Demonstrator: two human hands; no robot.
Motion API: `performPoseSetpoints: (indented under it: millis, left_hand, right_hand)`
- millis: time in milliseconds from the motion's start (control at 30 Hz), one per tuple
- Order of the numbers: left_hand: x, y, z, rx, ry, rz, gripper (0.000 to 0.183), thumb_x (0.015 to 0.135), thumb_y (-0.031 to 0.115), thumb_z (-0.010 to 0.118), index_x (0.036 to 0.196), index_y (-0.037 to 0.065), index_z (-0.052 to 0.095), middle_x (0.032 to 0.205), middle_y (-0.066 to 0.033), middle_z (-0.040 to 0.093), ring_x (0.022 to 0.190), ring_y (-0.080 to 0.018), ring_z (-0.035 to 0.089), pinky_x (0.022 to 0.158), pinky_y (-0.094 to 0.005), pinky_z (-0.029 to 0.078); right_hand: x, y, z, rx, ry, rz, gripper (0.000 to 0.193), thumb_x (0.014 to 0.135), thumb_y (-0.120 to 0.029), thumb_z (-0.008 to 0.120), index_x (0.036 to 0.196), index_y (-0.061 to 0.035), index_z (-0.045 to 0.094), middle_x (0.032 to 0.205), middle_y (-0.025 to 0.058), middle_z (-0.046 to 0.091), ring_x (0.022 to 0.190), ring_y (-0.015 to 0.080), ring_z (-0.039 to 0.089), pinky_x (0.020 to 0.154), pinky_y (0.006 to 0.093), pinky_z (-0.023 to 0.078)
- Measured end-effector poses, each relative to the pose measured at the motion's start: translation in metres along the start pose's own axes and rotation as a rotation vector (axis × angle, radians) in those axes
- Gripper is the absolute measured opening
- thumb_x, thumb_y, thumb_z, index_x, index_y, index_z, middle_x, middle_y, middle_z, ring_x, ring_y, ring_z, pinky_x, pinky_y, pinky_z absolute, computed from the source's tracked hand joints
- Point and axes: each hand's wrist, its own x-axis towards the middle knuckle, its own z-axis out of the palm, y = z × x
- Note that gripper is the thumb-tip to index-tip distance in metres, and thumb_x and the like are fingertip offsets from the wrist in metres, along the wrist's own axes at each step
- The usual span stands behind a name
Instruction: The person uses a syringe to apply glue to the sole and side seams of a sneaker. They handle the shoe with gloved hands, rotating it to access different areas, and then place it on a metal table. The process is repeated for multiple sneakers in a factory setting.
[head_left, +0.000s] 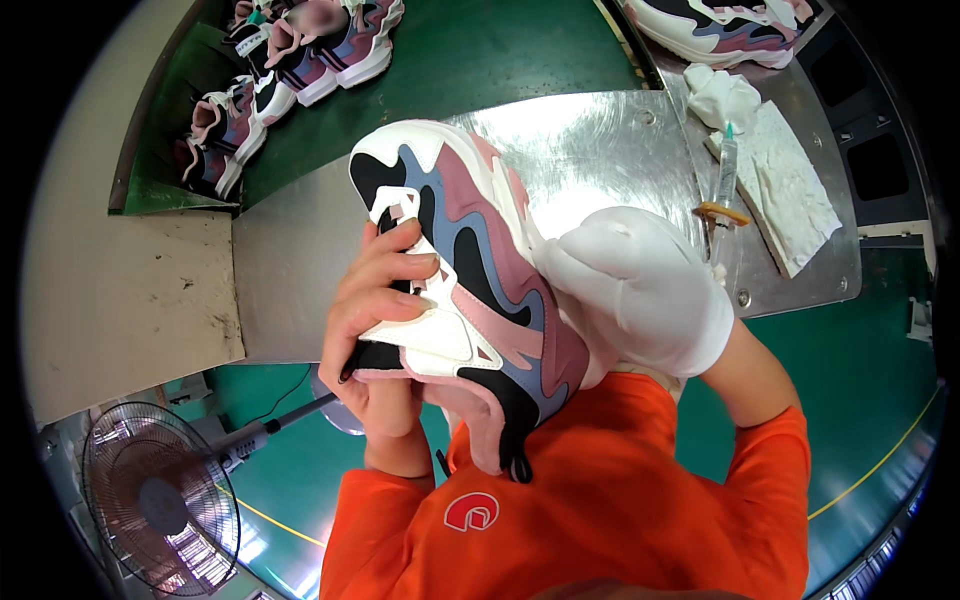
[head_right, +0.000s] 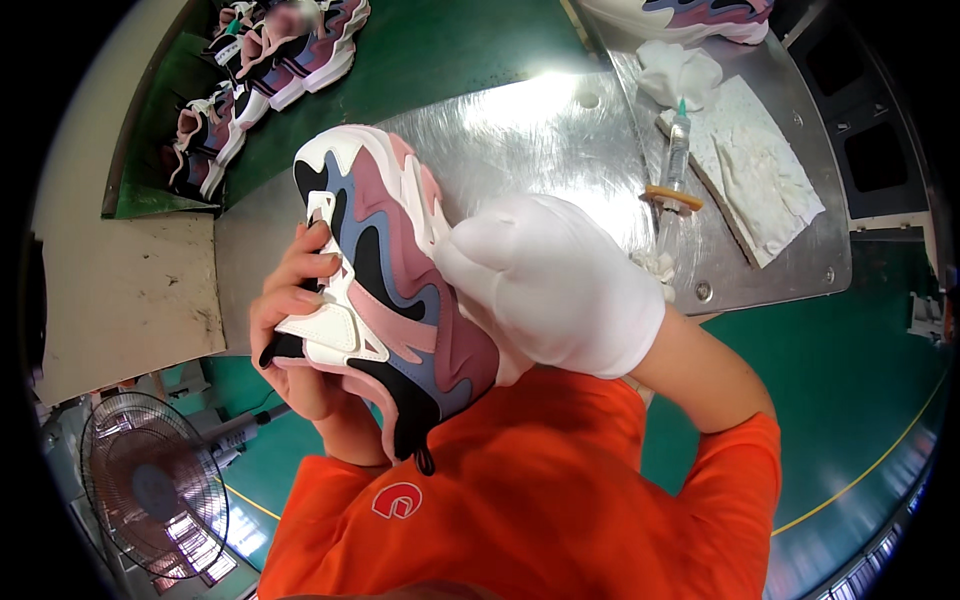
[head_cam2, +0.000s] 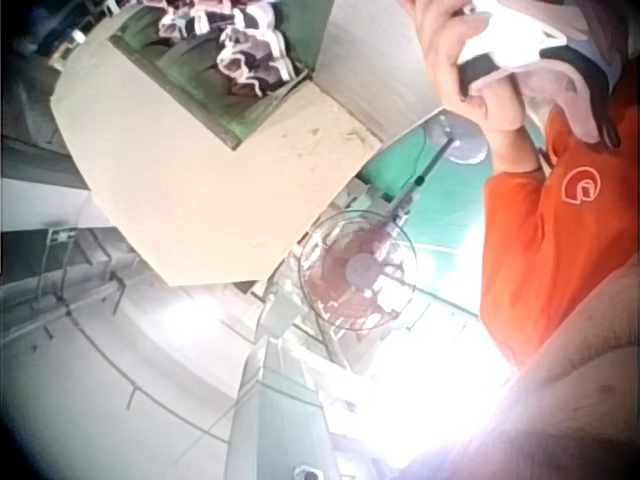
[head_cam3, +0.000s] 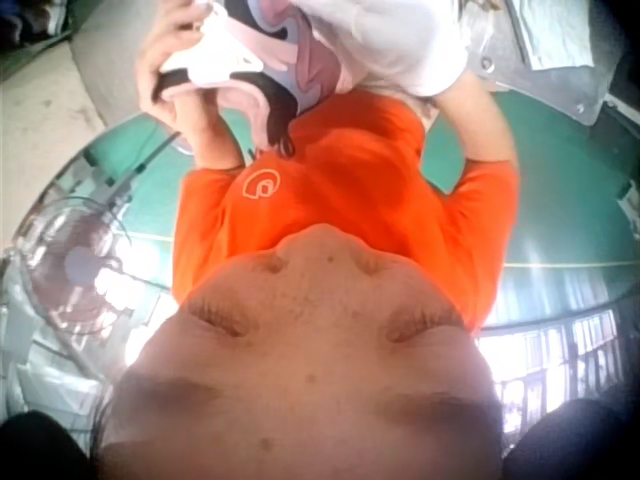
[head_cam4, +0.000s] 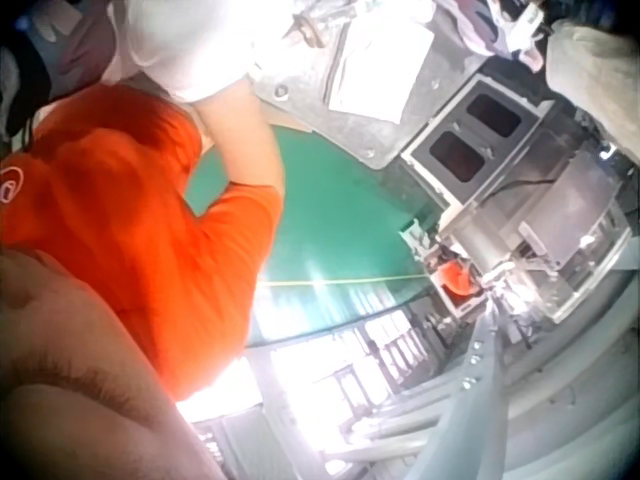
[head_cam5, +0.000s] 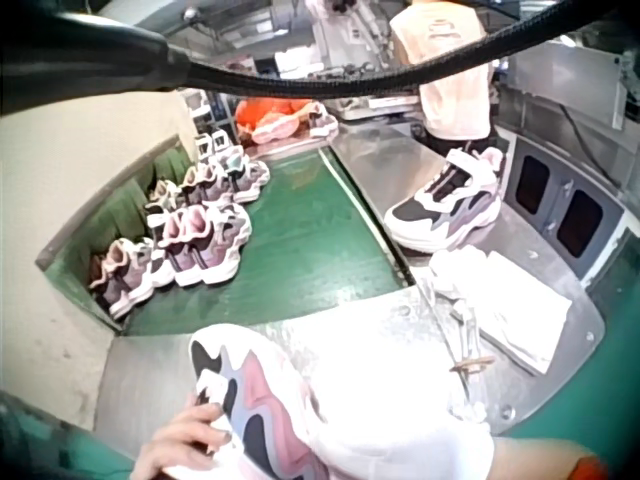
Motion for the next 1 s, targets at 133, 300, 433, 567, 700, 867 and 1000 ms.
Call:
performPoseSetpoints:
  millis: [133,300,433,567,700,867,1000]
  left_hand:
    - [-0.001,-0.002,0.001,-0.020,0.012,0.000,0.033,0.100,0.038,0.058,0.093,0.006,0.063,0.105,-0.0173,0.072,0.119,-0.0392,0.064,0.118,-0.0577,0.031]
    - [0.000,-0.002,0.000,-0.005,-0.001,0.006,0.033,0.102,0.037,0.057,0.093,0.005,0.063,0.105,-0.0175,0.072,0.119,-0.0392,0.064,0.118,-0.0575,0.031]
    - [0.001,-0.001,0.002,-0.012,0.009,0.008,0.033,0.102,0.035,0.056,0.093,0.005,0.063,0.105,-0.0179,0.072,0.118,-0.0392,0.064,0.118,-0.0576,0.031]
    - [0.003,-0.002,0.003,-0.009,0.000,0.016,0.030,0.100,0.033,0.057,0.092,0.004,0.063,0.105,-0.0180,0.072,0.118,-0.0391,0.064,0.118,-0.0575,0.031]
    - [0.002,-0.002,0.001,0.000,-0.005,0.017,0.028,0.100,0.031,0.057,0.092,0.004,0.063,0.105,-0.0184,0.072,0.118,-0.0392,0.064,0.118,-0.0573,0.031]
    - [0.002,-0.002,0.000,-0.006,-0.013,0.017,0.028,0.100,0.030,0.057,0.093,0.003,0.063,0.106,-0.0192,0.072,0.117,-0.0393,0.064,0.118,-0.0574,0.030]
    - [0.001,-0.002,-0.001,-0.012,-0.005,0.018,0.029,0.100,0.030,0.056,0.093,0.003,0.064,0.106,-0.0192,0.072,0.117,-0.0393,0.064,0.118,-0.0578,0.030]
  right_hand:
    - [-0.003,0.001,0.004,0.085,0.001,0.087,0.019,0.075,-0.009,0.071,0.084,-0.0048,0.055,0.073,0.0102,0.056,0.071,0.0346,0.058,0.058,0.0406,0.046]
    - [-0.002,0.003,0.003,0.058,0.027,0.006,0.024,0.070,-0.010,0.076,0.082,-0.0063,0.055,0.075,0.0096,0.056,0.071,0.0354,0.057,0.060,0.0419,0.046]
    - [-0.004,0.003,0.001,0.008,0.005,0.023,0.032,0.064,-0.013,0.081,0.083,-0.0078,0.056,0.077,0.0080,0.057,0.073,0.0351,0.057,0.063,0.0427,0.046]
    - [-0.004,0.005,0.000,0.025,0.144,-0.025,0.035,0.063,-0.016,0.081,0.087,-0.0085,0.057,0.078,0.0066,0.057,0.075,0.0341,0.057,0.064,0.0426,0.047]
    - [-0.004,0.000,0.004,-0.067,0.206,0.035,0.038,0.064,-0.019,0.081,0.093,-0.0084,0.059,0.079,0.0057,0.057,0.077,0.0323,0.058,0.065,0.0421,0.047]
    - [-0.001,-0.004,0.002,-0.069,0.090,-0.025,0.040,0.063,-0.023,0.079,0.096,-0.0079,0.061,0.079,0.0048,0.056,0.077,0.0306,0.057,0.065,0.0416,0.047]
    - [0.000,-0.005,0.003,-0.117,0.144,-0.018,0.039,0.062,-0.022,0.079,0.093,-0.0085,0.060,0.078,0.0053,0.055,0.076,0.0309,0.056,0.065,0.0416,0.047]
